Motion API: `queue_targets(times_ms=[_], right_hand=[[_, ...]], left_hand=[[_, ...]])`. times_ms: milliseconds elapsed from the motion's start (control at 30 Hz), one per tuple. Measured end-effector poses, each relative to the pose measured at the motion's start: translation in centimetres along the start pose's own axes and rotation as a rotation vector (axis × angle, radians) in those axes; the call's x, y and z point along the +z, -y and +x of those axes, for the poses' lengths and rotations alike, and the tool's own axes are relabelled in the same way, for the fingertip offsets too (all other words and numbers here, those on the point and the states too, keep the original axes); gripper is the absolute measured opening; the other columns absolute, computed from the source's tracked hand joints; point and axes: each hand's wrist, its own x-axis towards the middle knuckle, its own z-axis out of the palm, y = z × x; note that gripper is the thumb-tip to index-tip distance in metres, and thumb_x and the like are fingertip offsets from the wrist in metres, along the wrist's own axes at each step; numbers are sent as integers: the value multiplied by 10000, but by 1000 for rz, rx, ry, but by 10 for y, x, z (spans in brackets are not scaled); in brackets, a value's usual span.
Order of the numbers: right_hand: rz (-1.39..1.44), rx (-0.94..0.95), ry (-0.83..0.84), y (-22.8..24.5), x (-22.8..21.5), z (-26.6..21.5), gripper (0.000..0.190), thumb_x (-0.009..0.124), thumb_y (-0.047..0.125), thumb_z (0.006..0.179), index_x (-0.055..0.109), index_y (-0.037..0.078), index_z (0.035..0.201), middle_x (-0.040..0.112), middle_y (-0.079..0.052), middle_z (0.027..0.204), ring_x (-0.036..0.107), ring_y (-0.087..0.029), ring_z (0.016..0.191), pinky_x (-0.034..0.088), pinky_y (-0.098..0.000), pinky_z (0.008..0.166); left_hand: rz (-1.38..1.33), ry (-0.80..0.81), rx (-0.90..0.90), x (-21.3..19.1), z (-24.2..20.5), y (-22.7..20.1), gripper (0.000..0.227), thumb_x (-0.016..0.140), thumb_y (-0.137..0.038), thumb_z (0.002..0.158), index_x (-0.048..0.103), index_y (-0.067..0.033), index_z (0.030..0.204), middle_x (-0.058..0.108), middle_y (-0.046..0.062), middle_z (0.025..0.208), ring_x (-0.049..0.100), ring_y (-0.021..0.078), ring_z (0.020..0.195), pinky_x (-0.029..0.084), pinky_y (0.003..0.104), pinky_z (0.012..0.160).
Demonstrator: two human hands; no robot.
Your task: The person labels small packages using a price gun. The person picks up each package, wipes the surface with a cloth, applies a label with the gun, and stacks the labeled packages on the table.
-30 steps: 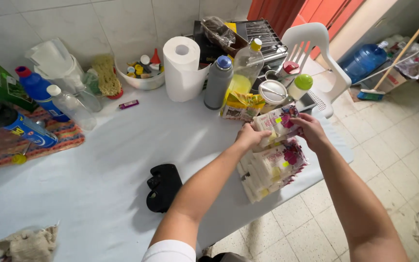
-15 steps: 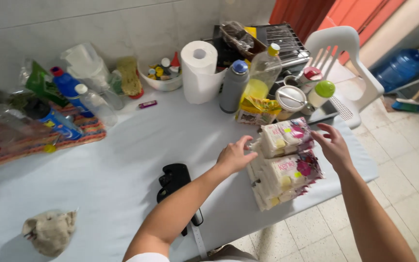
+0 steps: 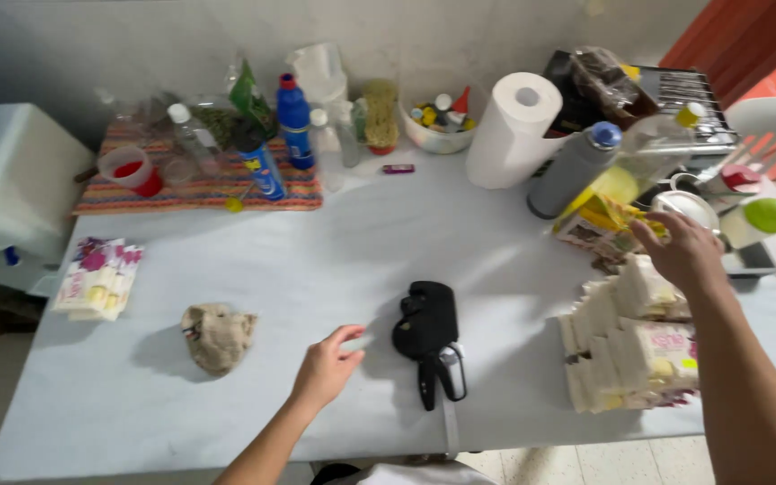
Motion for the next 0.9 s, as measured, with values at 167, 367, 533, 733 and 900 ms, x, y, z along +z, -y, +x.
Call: queue_targets(times_ms=[167, 367, 533, 733, 900], right_hand=[[31, -291, -255, 88, 56, -83, 348, 673, 368, 1060, 709, 170, 1343, 743, -58, 1085, 684, -302, 1044, 505, -455, 916], [343, -222, 118, 227, 210, -185, 347, 687, 395, 961, 767, 188, 1228, 725, -59, 1252, 674, -228, 1130, 483, -362, 961], [297, -99, 344, 351, 233, -268, 365, 674, 424, 917, 792, 225, 1199, 717, 13, 1314, 714, -208, 916, 540, -337, 758], [298, -263, 484, 408, 241, -306, 359, 618, 459, 909, 765, 248, 1160, 738, 53, 1229, 710, -173, 971, 574, -322, 808], [450, -273, 480, 455, 243, -300, 272, 689, 355, 900, 769, 197, 1107, 748, 54, 1199, 610, -198, 581, 511, -306, 677]], left_hand=[[134, -485, -226, -116, -55, 144, 529, 599, -519, 922, 608, -162, 532, 728, -56, 548, 684, 98, 541, 514, 302, 607], [-484, -716, -593, -248, -60, 290, 216, 677, -276, 943, 728, -105, 1065, 765, 24, 921, 665, 125, 586, 477, 273, 502], [-713, -894, -592, -321, -11, 343, 271, 697, -330, 855, 744, -113, 1011, 752, 28, 817, 612, 120, 497, 407, 229, 426], [-771, -862, -618, -338, 63, 372, 339, 716, -366, 920, 724, -29, 888, 740, 56, 725, 647, 152, 481, 439, 263, 392], [-814, -952, -488, -323, 78, 407, 209, 761, -216, 910, 736, -19, 847, 711, 79, 622, 557, 114, 440, 465, 241, 390]])
